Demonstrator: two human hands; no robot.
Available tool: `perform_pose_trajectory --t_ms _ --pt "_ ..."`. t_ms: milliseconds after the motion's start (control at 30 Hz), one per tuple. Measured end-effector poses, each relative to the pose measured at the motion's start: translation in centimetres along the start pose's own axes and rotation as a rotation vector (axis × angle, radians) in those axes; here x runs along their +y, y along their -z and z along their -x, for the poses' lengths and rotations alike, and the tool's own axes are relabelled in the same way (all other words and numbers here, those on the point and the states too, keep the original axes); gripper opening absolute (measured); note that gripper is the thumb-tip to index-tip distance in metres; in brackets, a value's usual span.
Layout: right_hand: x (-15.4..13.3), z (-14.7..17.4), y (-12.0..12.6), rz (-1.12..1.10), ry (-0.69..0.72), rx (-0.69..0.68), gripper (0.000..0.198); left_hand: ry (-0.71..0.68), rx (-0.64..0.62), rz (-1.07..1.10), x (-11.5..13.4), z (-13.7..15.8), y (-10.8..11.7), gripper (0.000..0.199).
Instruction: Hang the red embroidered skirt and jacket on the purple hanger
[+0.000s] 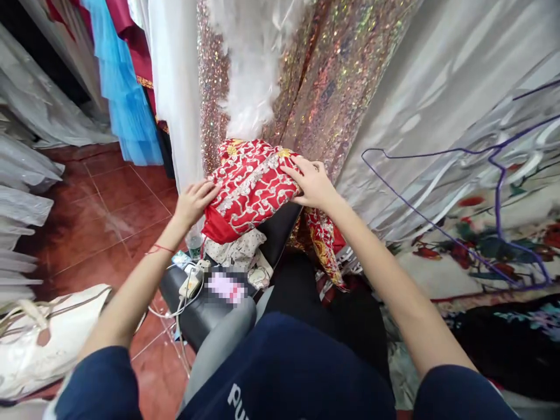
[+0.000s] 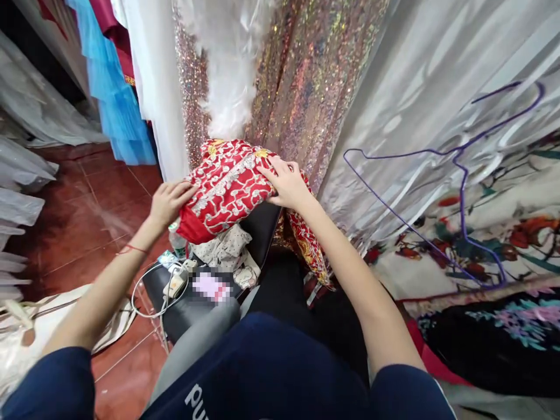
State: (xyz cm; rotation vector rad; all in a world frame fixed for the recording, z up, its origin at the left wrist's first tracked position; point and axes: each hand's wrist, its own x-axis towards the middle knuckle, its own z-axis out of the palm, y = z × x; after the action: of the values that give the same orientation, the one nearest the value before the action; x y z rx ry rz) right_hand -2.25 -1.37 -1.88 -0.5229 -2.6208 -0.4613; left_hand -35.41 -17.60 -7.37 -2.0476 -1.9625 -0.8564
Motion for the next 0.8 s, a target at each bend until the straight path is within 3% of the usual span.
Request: perform_pose_trajectory --t_ms 100,200,367,467,633,800 --pt "0.2 1.7 -1.6 0.031 -0.070 -0.006 0.079 0.050 -0.090 -0.020 2.6 0.7 -4.2 0.044" --pt "0.1 1.9 -3.1 0.058 -0.097 0.046 0.070 0.131 -0.221 -0.050 5.5 -0.2 -5.2 0.060" --pt "-0.4 1.6 -5.0 0.093 -0.268 0.118 0.062 0.350 -0.255 -0.080 9.4 -0.8 -2.5 0.050" --pt "-0.7 1.8 -5.1 0.084 -0.278 0.111 0.062 0.346 -0.304 -0.013 10.6 -0.3 -1.2 0.049" --pt "-0.9 2.1 -4.3 0.041 -0.284 0.073 0.067 0.385 -0.504 -0.015 10.0 0.7 0.2 0.042" --pt "-1.1 2.3 -3.6 0.012 -0.268 0.024 0.078 0.446 -0.518 -0.025 8.4 1.5 1.4 0.043"
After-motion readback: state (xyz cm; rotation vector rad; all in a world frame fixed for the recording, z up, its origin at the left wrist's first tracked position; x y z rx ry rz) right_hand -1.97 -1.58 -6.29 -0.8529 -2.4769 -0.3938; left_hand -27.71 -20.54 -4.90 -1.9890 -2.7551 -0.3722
